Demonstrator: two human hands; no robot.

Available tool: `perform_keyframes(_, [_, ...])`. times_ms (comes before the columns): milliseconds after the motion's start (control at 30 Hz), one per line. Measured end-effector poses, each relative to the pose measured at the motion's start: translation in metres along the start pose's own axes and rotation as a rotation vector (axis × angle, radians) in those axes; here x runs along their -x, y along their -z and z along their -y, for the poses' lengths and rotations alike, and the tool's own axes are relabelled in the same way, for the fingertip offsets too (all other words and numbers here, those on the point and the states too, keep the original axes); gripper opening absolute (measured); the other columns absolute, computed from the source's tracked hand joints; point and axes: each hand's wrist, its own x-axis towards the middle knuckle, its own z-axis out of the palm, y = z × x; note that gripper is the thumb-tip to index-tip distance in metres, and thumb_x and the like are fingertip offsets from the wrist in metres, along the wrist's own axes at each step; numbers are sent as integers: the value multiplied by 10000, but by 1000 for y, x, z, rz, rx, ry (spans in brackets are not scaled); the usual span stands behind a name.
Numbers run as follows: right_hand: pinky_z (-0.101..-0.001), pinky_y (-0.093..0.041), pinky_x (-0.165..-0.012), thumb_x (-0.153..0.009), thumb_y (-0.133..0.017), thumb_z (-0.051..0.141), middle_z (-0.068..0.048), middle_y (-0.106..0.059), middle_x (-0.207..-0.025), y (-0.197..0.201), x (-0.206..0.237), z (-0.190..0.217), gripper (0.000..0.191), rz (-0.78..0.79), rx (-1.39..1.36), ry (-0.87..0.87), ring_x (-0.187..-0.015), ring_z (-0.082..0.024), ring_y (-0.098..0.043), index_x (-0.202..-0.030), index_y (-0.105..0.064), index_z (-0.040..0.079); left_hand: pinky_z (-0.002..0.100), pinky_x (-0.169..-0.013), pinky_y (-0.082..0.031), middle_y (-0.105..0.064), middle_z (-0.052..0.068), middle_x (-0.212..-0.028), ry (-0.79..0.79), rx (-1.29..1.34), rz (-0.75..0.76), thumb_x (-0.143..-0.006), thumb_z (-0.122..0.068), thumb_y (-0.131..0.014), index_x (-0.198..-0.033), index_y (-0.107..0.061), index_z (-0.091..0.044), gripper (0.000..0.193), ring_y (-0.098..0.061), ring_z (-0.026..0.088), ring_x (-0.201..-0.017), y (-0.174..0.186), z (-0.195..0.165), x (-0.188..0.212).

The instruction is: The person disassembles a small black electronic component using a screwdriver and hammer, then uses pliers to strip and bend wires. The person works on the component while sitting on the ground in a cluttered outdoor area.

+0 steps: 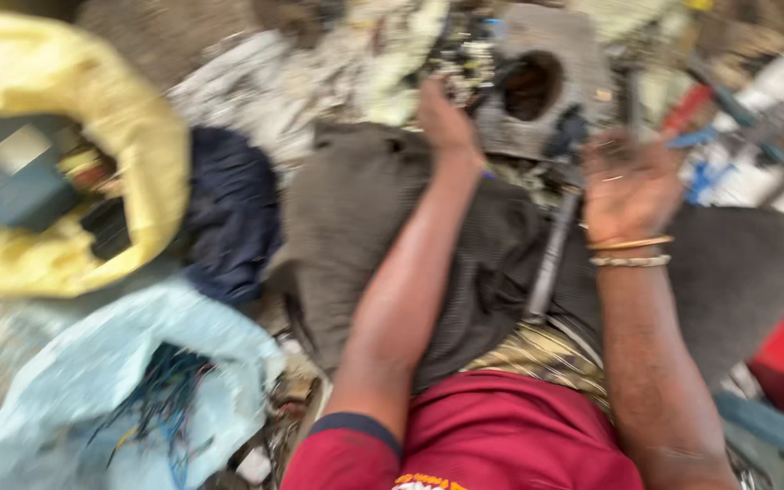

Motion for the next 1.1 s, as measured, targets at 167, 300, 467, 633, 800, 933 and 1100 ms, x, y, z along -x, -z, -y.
perform_keyframes(167, [-494, -396, -1264, -1020, -655, 424, -55, -561, -1492, -123, -38, -44, 523, 623, 112, 322, -1458, -245, -485, -1434, -494, 149, 371, -1198, -334, -451, 145, -1522, -82, -65, 36, -1094, -291, -448, -1401, -511, 42, 457, -451, 272, -1417, 3, -3, 4])
perform_keyframes(300, [-499, -409, -1278, -1111, -727, 324, -114, -458, -1582, -186, -43, -51, 616, 549, 502, 443, -1509, -256, -453, -1569, -407, 65, 484, -962, -420, -532, 342, -1185, -16, -141, 58, -1073, -219, -455, -1317, -536, 175, 471, -510, 389, -1054, 3, -21, 10])
perform_keyframes(467, [-454, -433, -1318, -1132, -739, 344, -194, -481, -1572, -144, -10, -19, 641, 235, 994, 726, -1519, -300, -469, -1554, -431, -26, 411, -913, -471, -618, 181, -990, -251, -342, 310, -1128, -309, -430, -1334, -619, 117, 509, -565, 255, -1006, -3, -40, 20])
perform_keyframes(633, [-349, -504, -954, -991, -690, 424, -117, -656, -1282, -56, 12, -1, 714, 47, 962, 80, -1121, -198, -601, -1526, -474, 4, 471, -841, -559, -674, 162, -1128, 12, -515, 770, -1023, -349, -532, -1442, -520, -39, 521, -664, 285, -1024, -13, -45, 60])
perform_keyframes(800, [-397, -525, -935, -948, -692, 431, -141, -661, -1273, 21, 15, -5, 696, 55, 1111, 126, -1133, -222, -632, -1444, -489, -13, 463, -1154, -446, -577, 158, -1468, -704, -959, 1051, -1035, -304, -615, -1566, -444, -168, 574, -550, 320, -1367, -5, -63, 81])
perform_keyframes(933, [-462, -454, -1042, -992, -765, 435, -276, -611, -1319, 58, 4, -3, 712, 91, 1439, 196, -1248, -348, -575, -1408, -532, -94, 498, -1208, -367, -466, 138, -1573, -749, -1134, 1216, -917, -305, -719, -1596, -390, -207, 761, -436, 361, -1447, 9, -74, 93])
perform_keyframes(1100, [-402, -494, -1015, -904, -794, 450, -222, -666, -1271, 56, 11, -6, 712, 104, 1338, 10, -1214, -301, -629, -1362, -592, -56, 513, -1149, -387, -397, 116, -1595, -750, -1279, 1264, -770, -333, -879, -1570, -406, -218, 936, -448, 378, -1417, 11, -75, 108])
